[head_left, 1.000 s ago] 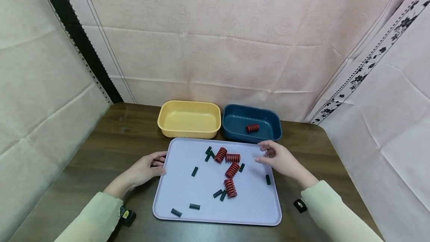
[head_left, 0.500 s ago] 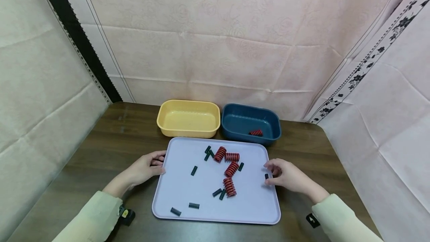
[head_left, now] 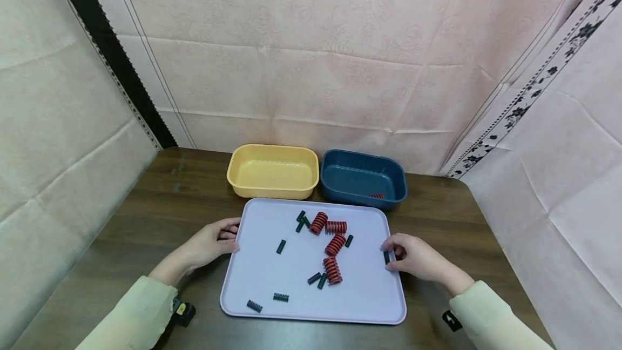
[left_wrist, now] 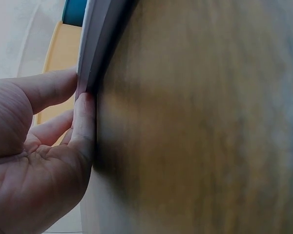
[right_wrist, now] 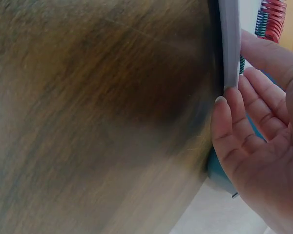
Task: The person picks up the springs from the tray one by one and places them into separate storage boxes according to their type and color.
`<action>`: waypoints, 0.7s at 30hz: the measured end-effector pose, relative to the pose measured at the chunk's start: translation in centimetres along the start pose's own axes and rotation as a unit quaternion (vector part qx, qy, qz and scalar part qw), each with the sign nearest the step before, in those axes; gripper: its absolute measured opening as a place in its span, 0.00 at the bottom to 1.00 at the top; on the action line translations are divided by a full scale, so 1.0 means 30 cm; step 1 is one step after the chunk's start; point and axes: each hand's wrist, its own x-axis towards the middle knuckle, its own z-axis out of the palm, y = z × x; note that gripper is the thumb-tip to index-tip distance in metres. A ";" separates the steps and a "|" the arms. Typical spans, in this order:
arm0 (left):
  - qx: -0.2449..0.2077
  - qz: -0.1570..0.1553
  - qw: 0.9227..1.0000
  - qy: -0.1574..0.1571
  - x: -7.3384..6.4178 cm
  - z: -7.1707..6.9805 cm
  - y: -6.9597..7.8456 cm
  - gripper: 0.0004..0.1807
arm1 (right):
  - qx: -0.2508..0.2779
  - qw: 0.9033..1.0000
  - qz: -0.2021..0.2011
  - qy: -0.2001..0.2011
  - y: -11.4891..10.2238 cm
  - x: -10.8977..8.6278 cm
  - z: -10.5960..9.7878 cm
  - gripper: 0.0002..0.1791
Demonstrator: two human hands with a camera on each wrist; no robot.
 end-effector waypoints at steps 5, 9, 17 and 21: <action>0.000 -0.002 1.000 0.000 0.002 0.002 0.001 0.34 | -0.002 1.000 -0.002 0.002 0.005 0.004 0.002 0.17; 0.001 0.000 1.000 -0.002 0.001 0.003 0.004 0.34 | -0.003 1.000 0.000 0.005 0.004 0.005 0.003 0.17; 0.000 -0.005 1.000 0.000 0.003 -0.001 0.006 0.34 | 0.030 0.999 0.012 0.021 -0.019 0.030 -0.003 0.17; -0.001 -0.006 1.000 0.000 0.003 -0.001 0.006 0.34 | 0.047 0.998 0.007 0.049 -0.055 0.069 -0.007 0.18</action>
